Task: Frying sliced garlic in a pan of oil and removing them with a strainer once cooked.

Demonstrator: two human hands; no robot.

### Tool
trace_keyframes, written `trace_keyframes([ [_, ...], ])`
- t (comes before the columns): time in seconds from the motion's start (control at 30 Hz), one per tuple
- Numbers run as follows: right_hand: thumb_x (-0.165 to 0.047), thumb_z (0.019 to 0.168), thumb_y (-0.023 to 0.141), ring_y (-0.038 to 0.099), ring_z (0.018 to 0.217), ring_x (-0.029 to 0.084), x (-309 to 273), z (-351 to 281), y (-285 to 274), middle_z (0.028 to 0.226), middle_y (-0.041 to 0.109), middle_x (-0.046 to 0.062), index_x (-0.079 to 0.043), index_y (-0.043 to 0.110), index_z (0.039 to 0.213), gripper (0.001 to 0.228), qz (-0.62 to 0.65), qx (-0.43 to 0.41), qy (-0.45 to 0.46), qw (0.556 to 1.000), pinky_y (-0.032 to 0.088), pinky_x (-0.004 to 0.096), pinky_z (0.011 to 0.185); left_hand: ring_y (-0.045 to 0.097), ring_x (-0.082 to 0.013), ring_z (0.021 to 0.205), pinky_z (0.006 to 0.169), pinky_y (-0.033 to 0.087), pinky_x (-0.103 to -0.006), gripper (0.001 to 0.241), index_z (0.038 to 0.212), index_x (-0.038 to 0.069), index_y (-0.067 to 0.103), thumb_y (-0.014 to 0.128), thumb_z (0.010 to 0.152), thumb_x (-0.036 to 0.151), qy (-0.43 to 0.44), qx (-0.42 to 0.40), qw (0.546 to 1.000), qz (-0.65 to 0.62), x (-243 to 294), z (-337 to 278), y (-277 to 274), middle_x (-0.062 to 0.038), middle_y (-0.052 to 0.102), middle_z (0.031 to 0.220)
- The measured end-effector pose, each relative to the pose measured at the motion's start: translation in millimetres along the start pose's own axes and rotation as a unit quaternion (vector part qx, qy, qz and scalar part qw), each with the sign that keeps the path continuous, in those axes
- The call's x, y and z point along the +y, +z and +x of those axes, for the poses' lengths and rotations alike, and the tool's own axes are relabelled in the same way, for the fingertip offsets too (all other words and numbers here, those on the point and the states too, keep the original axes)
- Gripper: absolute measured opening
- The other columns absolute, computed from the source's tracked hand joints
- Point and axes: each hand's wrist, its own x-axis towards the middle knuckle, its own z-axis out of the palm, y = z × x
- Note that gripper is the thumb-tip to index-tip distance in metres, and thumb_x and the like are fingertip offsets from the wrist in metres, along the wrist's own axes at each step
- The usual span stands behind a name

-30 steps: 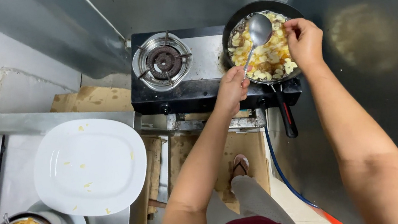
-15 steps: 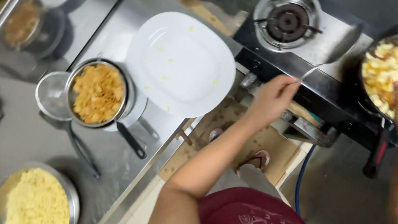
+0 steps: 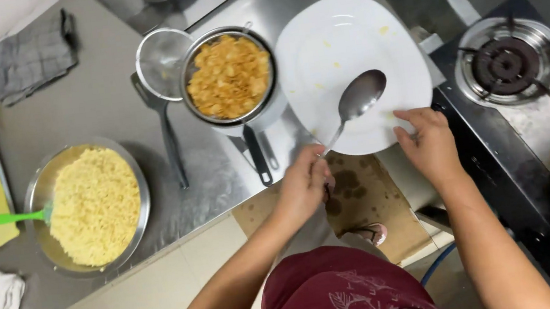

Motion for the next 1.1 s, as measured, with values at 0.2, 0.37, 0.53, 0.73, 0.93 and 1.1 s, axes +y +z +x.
trace_keyframes([
  [0.2,-0.006,0.096,0.076,0.069,0.106,0.033,-132.6,23.0,13.0,0.120,0.072,0.021,-0.008,0.073,0.138,0.042,0.211,-0.131,0.094,0.964,0.058,0.040,0.086,0.075,-0.0494,0.090,0.080,0.058,-0.0620,0.028,0.131,0.016,0.064,0.048,0.108,0.018,-0.007,0.142,0.922,0.362,31.8,12.0,-165.8,-0.023,0.077,0.101],
  [0.37,-0.034,0.098,0.072,0.069,0.122,0.040,-224.1,16.0,53.7,0.133,0.071,0.023,-0.011,0.052,0.155,0.065,0.296,-0.305,0.136,0.895,0.057,0.051,0.099,0.078,-0.0352,0.079,0.070,0.062,-0.0470,0.029,0.126,0.026,0.072,0.054,0.105,0.024,-0.001,0.114,0.841,0.529,42.7,-3.3,-228.3,-0.006,0.077,0.098],
  [0.53,-0.055,0.104,0.053,0.060,0.136,0.042,-257.3,17.4,73.4,0.159,0.048,0.032,-0.007,0.026,0.169,0.085,0.353,-0.415,0.231,0.806,0.056,0.048,0.106,0.078,-0.0305,0.070,0.062,0.061,-0.0404,0.029,0.117,0.028,0.079,0.055,0.101,0.021,0.014,0.046,0.810,0.585,56.2,-4.5,-246.1,-0.004,0.077,0.089],
  [0.73,-0.023,0.113,0.036,0.066,0.095,0.023,-224.3,4.0,117.2,0.102,0.075,0.014,-0.005,0.039,0.159,0.050,0.394,-0.396,0.120,0.821,0.054,0.038,0.084,0.076,-0.0284,0.064,0.053,0.058,-0.0369,0.028,0.106,0.022,0.079,0.054,0.097,0.016,0.079,0.039,0.780,0.619,16.0,8.8,-224.5,-0.008,0.075,0.083],
  [0.93,-0.022,0.113,0.038,0.069,0.091,0.023,-225.0,4.6,112.0,0.099,0.077,0.014,-0.006,0.043,0.156,0.046,0.393,-0.393,0.120,0.823,0.056,0.037,0.079,0.074,-0.0268,0.061,0.052,0.058,-0.0352,0.021,0.108,0.019,0.076,0.059,0.098,0.011,0.110,0.136,0.790,0.588,-45.7,-3.6,-194.2,-0.008,0.068,0.082],
  [1.1,-0.016,0.112,0.039,0.065,0.091,0.023,-229.3,10.5,105.2,0.101,0.074,0.014,-0.002,0.035,0.162,0.053,0.382,-0.396,0.122,0.826,0.056,0.037,0.078,0.070,-0.0240,0.059,0.052,0.057,-0.0341,0.031,0.118,0.024,0.077,0.061,0.095,0.011,0.115,0.232,0.789,0.557,-67.4,4.8,-179.8,-0.003,0.062,0.081],
])
